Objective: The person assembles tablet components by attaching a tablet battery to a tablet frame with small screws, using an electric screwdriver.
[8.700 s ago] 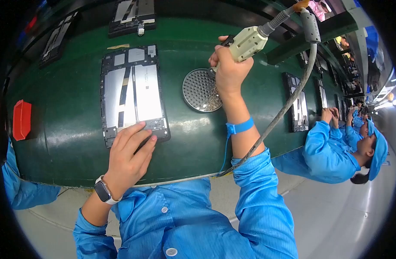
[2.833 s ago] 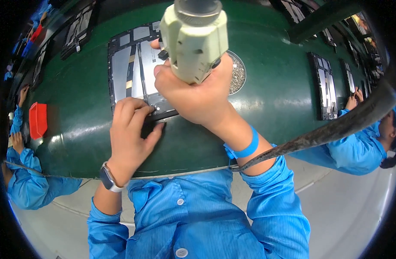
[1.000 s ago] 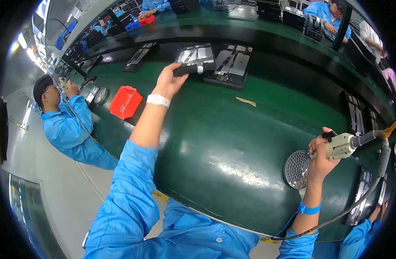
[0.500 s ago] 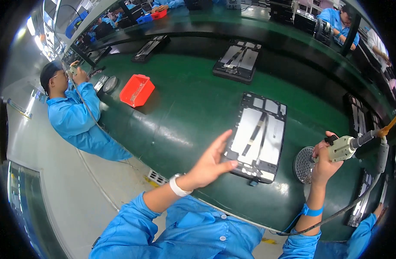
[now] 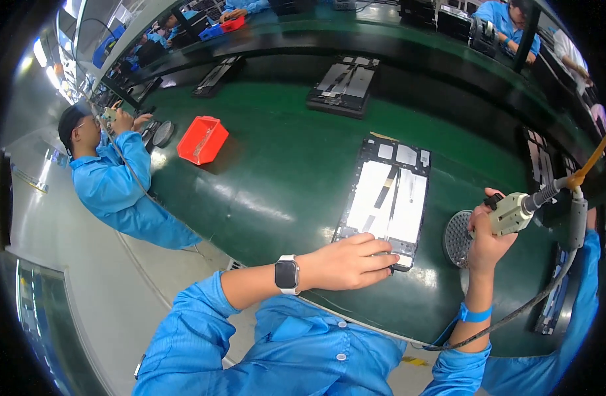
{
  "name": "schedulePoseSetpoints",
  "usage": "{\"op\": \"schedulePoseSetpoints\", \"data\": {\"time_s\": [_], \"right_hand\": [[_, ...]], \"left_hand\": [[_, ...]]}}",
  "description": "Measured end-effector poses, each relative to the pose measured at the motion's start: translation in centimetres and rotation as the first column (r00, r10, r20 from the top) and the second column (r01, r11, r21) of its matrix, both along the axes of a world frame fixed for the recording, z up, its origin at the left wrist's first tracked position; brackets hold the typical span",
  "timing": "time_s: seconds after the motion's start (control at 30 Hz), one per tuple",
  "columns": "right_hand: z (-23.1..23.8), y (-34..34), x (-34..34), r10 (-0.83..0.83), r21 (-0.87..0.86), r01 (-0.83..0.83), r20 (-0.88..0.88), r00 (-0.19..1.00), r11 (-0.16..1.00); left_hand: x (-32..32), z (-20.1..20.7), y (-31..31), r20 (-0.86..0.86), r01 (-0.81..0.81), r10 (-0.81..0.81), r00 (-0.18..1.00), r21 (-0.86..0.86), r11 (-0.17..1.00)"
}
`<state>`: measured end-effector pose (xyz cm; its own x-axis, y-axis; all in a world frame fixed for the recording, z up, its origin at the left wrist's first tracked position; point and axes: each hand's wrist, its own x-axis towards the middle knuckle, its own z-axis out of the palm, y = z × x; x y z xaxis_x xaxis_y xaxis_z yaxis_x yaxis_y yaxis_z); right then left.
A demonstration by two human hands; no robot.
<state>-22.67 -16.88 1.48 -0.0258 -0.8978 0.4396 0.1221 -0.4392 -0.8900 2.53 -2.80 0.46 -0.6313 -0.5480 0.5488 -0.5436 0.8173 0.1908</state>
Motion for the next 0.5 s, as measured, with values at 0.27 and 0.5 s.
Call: {"op": "schedulePoseSetpoints", "data": {"time_s": [0.27,0.5], "right_hand": [[-0.5,0.0,-0.4,0.018,0.006,-0.018,0.017,1.0,1.0],[0.5,0.5,-0.3,-0.014,0.016,0.014,0.008,1.0,1.0]], "left_hand": [[-1.2,0.0,-1.2,-0.034,0.046,-0.05,0.998,-0.11,0.993],[-0.9,0.0,-1.4,-0.048,0.039,-0.04,0.998,-0.013,0.999]]}}
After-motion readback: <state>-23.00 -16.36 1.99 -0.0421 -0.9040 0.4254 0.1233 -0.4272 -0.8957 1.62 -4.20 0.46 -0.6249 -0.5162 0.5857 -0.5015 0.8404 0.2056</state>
